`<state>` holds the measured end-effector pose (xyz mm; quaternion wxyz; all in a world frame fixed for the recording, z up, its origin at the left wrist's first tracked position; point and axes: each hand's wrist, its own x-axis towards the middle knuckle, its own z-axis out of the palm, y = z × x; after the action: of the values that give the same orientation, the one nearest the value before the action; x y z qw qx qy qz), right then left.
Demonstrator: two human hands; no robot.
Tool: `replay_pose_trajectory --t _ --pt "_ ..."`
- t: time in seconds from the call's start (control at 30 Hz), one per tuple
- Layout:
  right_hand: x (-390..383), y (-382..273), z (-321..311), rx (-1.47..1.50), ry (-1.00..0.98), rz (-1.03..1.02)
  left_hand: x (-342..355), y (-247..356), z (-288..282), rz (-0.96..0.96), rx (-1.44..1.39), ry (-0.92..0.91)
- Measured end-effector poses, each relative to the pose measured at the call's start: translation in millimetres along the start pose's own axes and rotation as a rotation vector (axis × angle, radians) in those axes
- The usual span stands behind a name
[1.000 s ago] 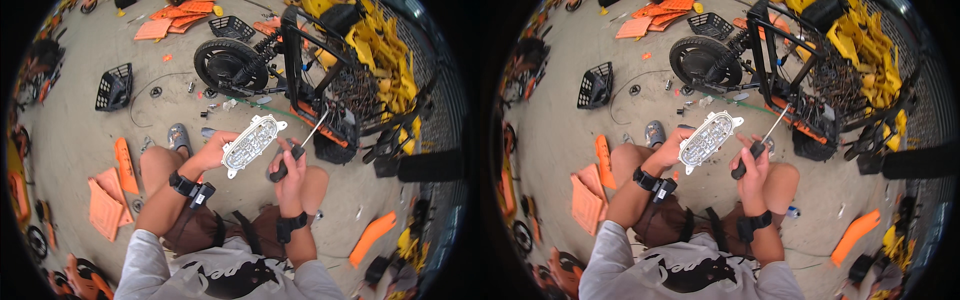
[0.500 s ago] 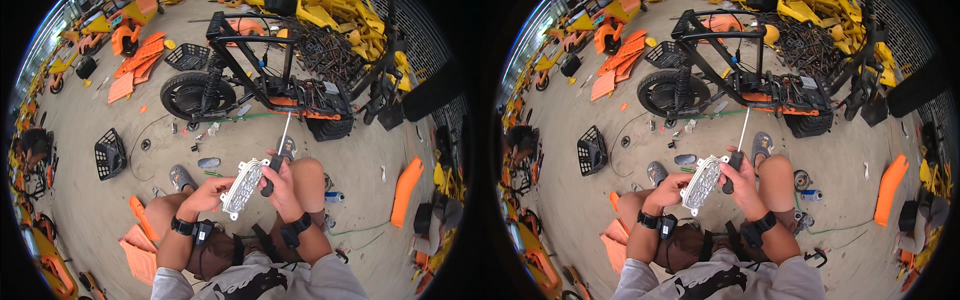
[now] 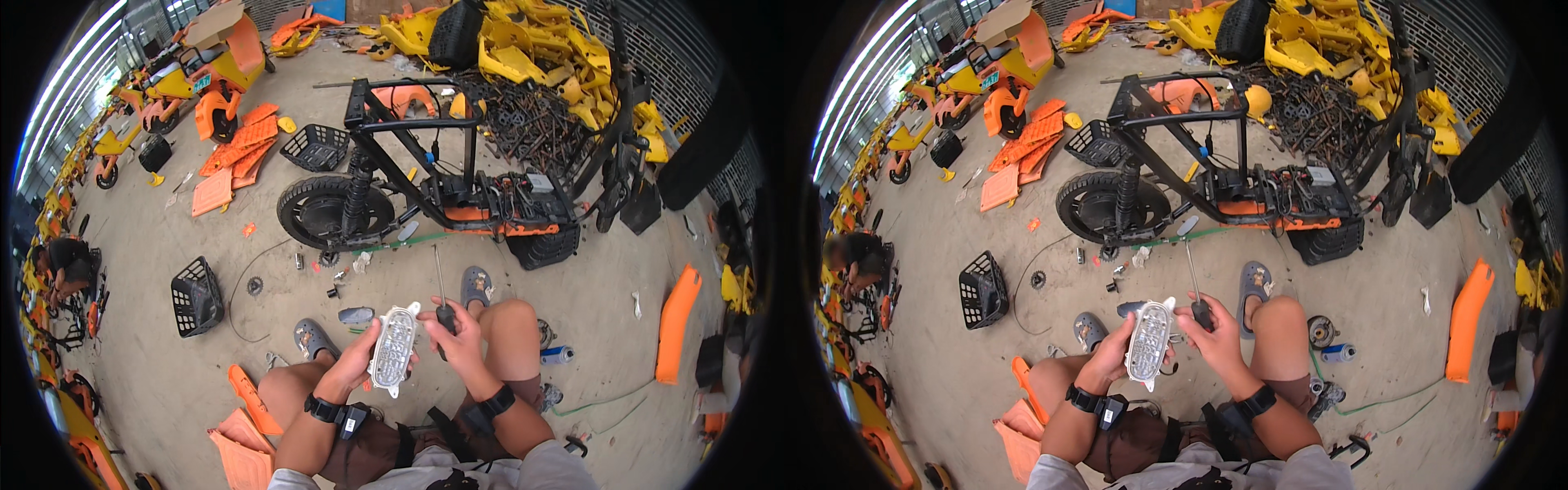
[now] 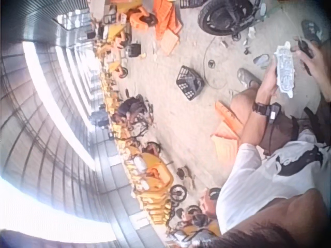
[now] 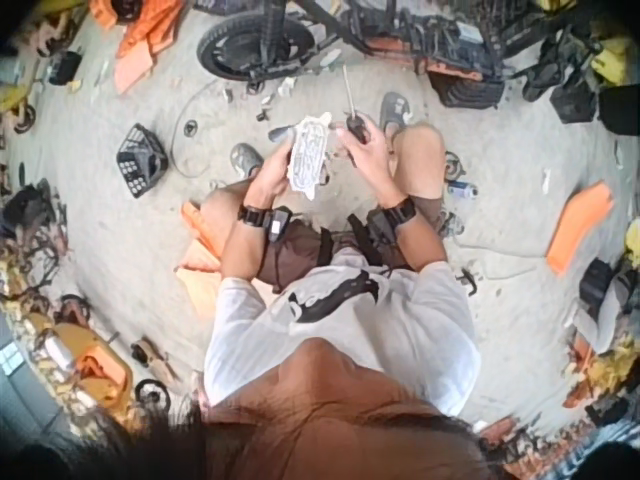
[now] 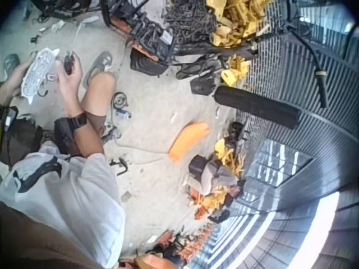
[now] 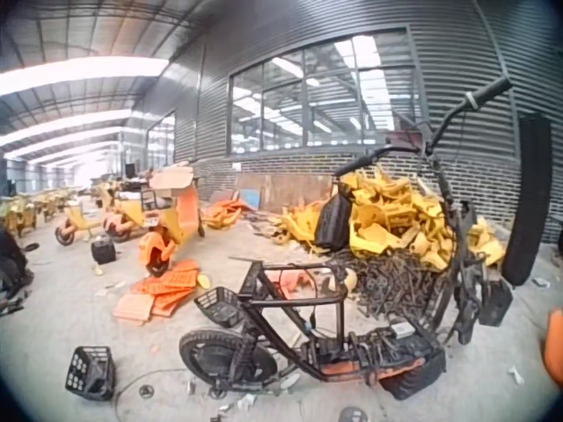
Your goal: The person sits on the floor of a large workshop and uses a screwdriver to disassemble a white plastic component, handling various small internal parts while an electric scooter frame sits in front of them.
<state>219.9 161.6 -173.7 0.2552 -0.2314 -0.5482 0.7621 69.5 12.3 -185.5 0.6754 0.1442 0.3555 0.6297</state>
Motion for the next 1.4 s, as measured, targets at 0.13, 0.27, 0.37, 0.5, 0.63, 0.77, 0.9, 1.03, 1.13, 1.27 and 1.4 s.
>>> replay_pose_trajectory --t 0.13,0.27,0.37,0.5,0.63,0.77,0.9,1.03,1.13,1.27,1.4 --pt "-18.5 -21.7 -24.9 -0.158 -0.081 0.055 -4.4 11.2 -3.0 0.184 -0.112 0.104" --pt "-41.5 -29.8 -40.9 -0.425 -0.133 0.036 -9.3 21.1 1.8 0.364 -0.080 0.204" --pt "-48.5 -18.9 -37.8 -0.453 -0.068 -0.026 -7.6 18.9 3.8 0.434 -0.056 0.270" --pt "-46.8 -9.3 -34.5 -0.619 -0.068 -0.058 -3.9 9.4 4.1 0.409 -0.065 0.293" --pt "-43.1 -12.3 -32.1 -0.648 -0.137 -0.152 -1.3 9.9 8.3 0.364 0.004 0.318" --pt "-41.7 -14.3 -30.5 -0.652 -0.099 -0.158 0.0 10.4 13.8 0.372 -0.014 0.364" --pt "-41.7 -10.4 -33.0 -0.708 -0.070 -0.208 2.9 6.3 13.6 0.394 -0.068 0.360" --pt "-39.9 -7.5 -33.9 -0.724 -0.057 -0.229 4.8 4.7 14.5 0.392 -0.077 0.373" --pt "-38.4 -8.0 -33.2 -0.751 -0.063 -0.243 5.7 5.6 16.1 0.404 -0.072 0.394" --pt "-38.8 -10.4 -32.3 -0.799 -0.057 -0.192 5.4 6.3 15.8 0.397 -0.097 0.387" --pt "-38.0 -9.8 -31.5 -0.797 -0.057 -0.186 4.6 6.5 14.7 0.398 -0.104 0.359"
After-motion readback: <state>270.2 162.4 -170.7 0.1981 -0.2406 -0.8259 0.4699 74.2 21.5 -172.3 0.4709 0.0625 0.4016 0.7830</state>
